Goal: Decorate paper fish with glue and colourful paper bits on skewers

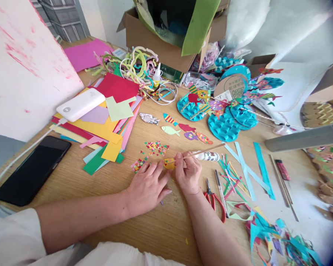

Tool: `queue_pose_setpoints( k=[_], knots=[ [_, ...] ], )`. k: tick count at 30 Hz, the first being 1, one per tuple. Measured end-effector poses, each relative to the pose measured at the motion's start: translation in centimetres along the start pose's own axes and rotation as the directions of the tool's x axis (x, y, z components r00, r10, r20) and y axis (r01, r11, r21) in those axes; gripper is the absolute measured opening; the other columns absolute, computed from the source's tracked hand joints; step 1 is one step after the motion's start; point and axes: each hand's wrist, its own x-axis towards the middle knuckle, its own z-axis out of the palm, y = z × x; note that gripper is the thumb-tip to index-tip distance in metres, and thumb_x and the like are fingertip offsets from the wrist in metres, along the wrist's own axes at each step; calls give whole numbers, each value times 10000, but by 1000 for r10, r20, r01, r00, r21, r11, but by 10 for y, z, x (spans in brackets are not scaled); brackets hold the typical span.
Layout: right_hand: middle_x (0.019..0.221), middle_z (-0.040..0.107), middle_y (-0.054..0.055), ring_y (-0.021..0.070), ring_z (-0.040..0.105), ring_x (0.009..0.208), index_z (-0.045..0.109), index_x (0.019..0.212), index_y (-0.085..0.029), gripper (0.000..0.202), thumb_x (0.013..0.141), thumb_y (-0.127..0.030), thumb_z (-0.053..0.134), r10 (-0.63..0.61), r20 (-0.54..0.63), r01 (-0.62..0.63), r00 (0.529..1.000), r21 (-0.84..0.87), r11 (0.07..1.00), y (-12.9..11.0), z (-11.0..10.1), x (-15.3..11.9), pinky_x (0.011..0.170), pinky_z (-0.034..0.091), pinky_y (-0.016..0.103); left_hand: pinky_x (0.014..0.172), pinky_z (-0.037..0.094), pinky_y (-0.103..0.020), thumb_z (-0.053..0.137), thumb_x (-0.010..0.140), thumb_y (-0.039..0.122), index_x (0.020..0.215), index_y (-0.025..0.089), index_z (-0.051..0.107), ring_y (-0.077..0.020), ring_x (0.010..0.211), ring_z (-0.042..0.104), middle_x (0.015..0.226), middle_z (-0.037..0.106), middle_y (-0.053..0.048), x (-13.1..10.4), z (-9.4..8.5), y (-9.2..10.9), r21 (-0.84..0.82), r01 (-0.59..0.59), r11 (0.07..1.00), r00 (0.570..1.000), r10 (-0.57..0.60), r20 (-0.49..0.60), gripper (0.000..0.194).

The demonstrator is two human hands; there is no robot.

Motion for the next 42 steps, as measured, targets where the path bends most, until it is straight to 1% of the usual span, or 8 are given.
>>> queue_pose_setpoints(
  k=[6,10,14,21,28,32,37,42],
  knots=[
    [555,536,-15,124,480,513,472,635,-214,286,912,-152,505,-4,-57,6,998,35,999,1,0,-2,550,386,289,985,342,-471,424,935,503,1354,192,489,-316,1219,444,1390,469,-182,0,1,0,10,1,1000,1000,-1,6,526],
    [589,558,-12,118,500,508,515,687,-208,244,928,-173,496,37,-78,-36,996,18,999,0,-1,-3,540,392,280,968,353,-468,420,936,506,1359,189,480,-315,1211,446,1376,476,-182,0,1,0,12,3,1000,1000,-3,6,531],
    [647,581,-1,130,539,563,538,753,-209,194,936,-181,481,52,-62,-51,997,18,999,-2,-1,-2,561,409,282,959,355,-460,436,931,504,1359,185,479,-315,1213,441,1383,471,-182,0,-1,1,11,6,1000,1000,-6,-3,535],
    [640,578,-1,147,525,586,516,739,-220,212,933,-158,457,-53,-40,57,998,92,994,-3,-1,-1,611,415,316,943,357,-458,443,930,498,1341,181,494,-310,1170,457,1341,506,-158,0,-2,1,31,0,1000,1000,0,-9,522],
    [728,613,3,163,558,676,566,874,-223,93,902,-148,519,-6,-15,7,1000,64,998,-3,1,-1,675,439,331,941,351,-456,471,918,493,1326,184,506,-309,1166,451,1333,505,-153,0,-2,0,26,-3,1000,1000,3,-10,513],
    [759,630,10,168,557,715,573,897,-225,100,906,-144,515,-40,-2,40,999,91,995,-6,3,1,697,442,334,938,348,-457,462,921,494,1319,190,514,-308,1162,451,1338,502,-153,-1,-2,0,29,-6,1000,1000,6,-19,504],
    [791,635,23,175,573,760,591,907,-216,161,946,-171,442,25,49,-29,998,101,994,-6,4,3,731,441,346,935,352,-457,472,916,496,1299,184,529,-305,1149,456,1320,518,-149,-1,-2,1,37,-5,999,1000,6,-18,497],
    [774,627,16,165,572,747,588,886,-213,181,957,-177,426,51,32,-54,998,108,993,-2,5,2,738,442,340,932,359,-453,456,922,502,1299,179,527,-304,1153,453,1308,524,-150,-1,-1,1,39,-10,999,1000,11,-25,502]
  ],
)
